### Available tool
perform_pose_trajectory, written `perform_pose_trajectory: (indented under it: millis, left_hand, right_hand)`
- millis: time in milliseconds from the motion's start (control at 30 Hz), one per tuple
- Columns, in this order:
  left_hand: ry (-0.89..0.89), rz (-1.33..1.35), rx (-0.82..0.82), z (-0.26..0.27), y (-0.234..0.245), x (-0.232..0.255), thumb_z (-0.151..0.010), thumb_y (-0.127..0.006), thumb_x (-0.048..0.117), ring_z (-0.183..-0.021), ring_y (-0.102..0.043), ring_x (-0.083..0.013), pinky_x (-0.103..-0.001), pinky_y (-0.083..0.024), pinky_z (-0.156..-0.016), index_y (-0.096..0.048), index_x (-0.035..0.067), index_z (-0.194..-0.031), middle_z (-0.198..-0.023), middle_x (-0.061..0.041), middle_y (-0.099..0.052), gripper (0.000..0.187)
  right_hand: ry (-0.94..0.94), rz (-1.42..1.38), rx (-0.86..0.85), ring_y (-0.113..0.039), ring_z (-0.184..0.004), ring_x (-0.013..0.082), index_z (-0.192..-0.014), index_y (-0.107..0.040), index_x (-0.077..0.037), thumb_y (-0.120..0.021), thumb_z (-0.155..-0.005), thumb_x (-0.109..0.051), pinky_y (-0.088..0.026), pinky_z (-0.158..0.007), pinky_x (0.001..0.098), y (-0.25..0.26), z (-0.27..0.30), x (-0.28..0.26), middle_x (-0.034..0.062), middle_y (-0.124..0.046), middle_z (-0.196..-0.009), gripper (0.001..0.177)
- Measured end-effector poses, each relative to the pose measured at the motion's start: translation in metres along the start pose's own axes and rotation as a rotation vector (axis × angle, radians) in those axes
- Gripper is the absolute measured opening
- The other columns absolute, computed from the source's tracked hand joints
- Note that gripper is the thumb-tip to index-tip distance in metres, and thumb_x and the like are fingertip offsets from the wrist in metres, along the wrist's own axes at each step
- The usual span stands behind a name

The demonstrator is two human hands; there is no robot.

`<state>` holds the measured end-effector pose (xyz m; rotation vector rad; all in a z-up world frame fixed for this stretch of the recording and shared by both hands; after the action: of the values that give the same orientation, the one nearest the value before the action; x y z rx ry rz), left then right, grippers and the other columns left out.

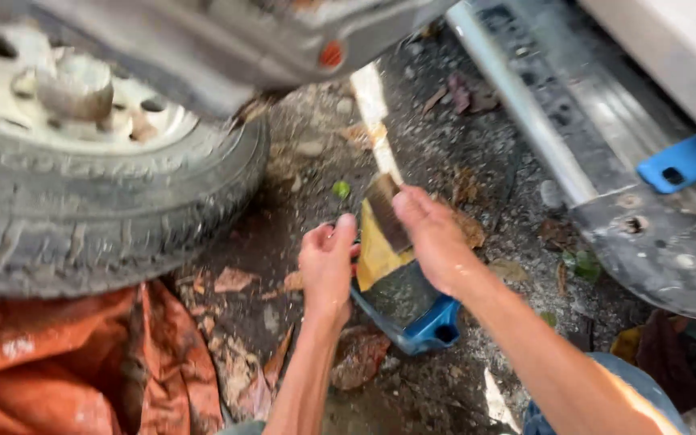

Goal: The person cleans the lower edge of a car's wheel well using a brush and a green sponge. They repeatedly dip the tools into a blue container of soapy water and scrub the metal surface near the tire.

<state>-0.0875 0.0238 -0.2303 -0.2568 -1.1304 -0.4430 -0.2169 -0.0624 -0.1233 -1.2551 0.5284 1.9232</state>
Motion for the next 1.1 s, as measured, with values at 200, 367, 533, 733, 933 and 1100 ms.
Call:
perform_pose_trajectory:
  millis: [200, 367, 533, 733, 933, 1100]
  left_hand:
    - [-0.091, 0.010, -0.014, 0.018, 0.020, 0.034, -0.074, -0.090, 0.039, -0.092, -0.062, -0.0189, -0.029, -0.057, -0.070, -0.042, 0.002, -0.142, -0.109, -0.013, -0.058, 0.092]
    - [0.003, 0.307, -0.241, 0.016, 0.004, 0.006, -0.082, -0.084, 0.014, -0.080, -0.072, -0.0191, -0.029, -0.060, -0.066, -0.065, -0.002, -0.109, -0.093, -0.011, -0.074, 0.037]
    - [-0.145, 0.230, -0.196, 0.012, 0.005, 0.010, -0.092, -0.073, 0.015, -0.076, -0.070, -0.0185, -0.031, -0.062, -0.061, -0.063, 0.004, -0.094, -0.085, -0.013, -0.072, 0.015]
    - [-0.004, 0.353, -0.216, 0.027, 0.000, 0.013, -0.100, -0.062, 0.020, -0.096, -0.072, -0.0251, -0.043, -0.063, -0.079, -0.058, 0.008, -0.113, -0.109, -0.016, -0.073, 0.018]
    - [0.099, 0.437, -0.334, 0.049, -0.002, 0.039, -0.099, -0.060, 0.020, -0.101, -0.070, -0.0280, -0.049, -0.062, -0.083, -0.057, 0.009, -0.130, -0.115, -0.018, -0.073, 0.032]
    - [0.185, 0.471, -0.332, 0.047, 0.000, 0.034, -0.100, -0.060, 0.024, -0.102, -0.069, -0.0285, -0.047, -0.060, -0.084, -0.049, 0.008, -0.146, -0.116, -0.018, -0.071, 0.051]
  right_hand:
    - [0.131, -0.415, 0.086, -0.067, -0.089, 0.0253, -0.128, -0.063, -0.008, -0.044, -0.104, -0.034, -0.058, -0.084, 0.0395, 0.010, -0.012, 0.013, 0.0136, -0.070, -0.103, 0.040]
    - [0.219, -0.282, 0.103, -0.068, -0.098, 0.0250, -0.120, -0.061, -0.005, -0.078, -0.077, -0.007, -0.060, -0.086, 0.0402, 0.011, -0.014, 0.023, 0.0105, -0.067, -0.109, 0.047]
    - [0.327, 0.096, 0.134, -0.057, -0.121, 0.0261, -0.133, -0.057, -0.003, -0.078, -0.083, -0.019, -0.047, -0.105, 0.0429, 0.002, -0.013, 0.026, 0.0139, -0.062, -0.124, 0.057]
    - [0.330, 0.324, 0.086, -0.058, -0.121, 0.0344, -0.145, -0.047, -0.003, -0.074, -0.087, -0.023, -0.049, -0.100, 0.0482, 0.001, -0.011, 0.019, 0.0222, -0.060, -0.128, 0.068]
    - [0.299, 0.183, 0.173, -0.066, -0.077, 0.0162, -0.134, -0.060, -0.011, -0.090, -0.071, -0.023, -0.056, -0.052, 0.0238, 0.019, -0.018, 0.030, 0.0082, -0.069, -0.099, 0.070]
    - [0.348, 0.273, 0.180, -0.065, -0.091, 0.0173, -0.129, -0.067, -0.012, -0.083, -0.074, -0.016, -0.059, -0.072, 0.0330, 0.023, -0.016, 0.027, 0.0085, -0.073, -0.102, 0.057]
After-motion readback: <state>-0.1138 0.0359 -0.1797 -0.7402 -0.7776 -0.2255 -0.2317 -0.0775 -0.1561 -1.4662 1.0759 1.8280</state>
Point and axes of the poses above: each hand's wrist, its own z-axis away from the middle knuckle, its own y-axis out of the back of the hand, x = y × z, the point moved 8 cm from there along -z, towards the middle knuckle
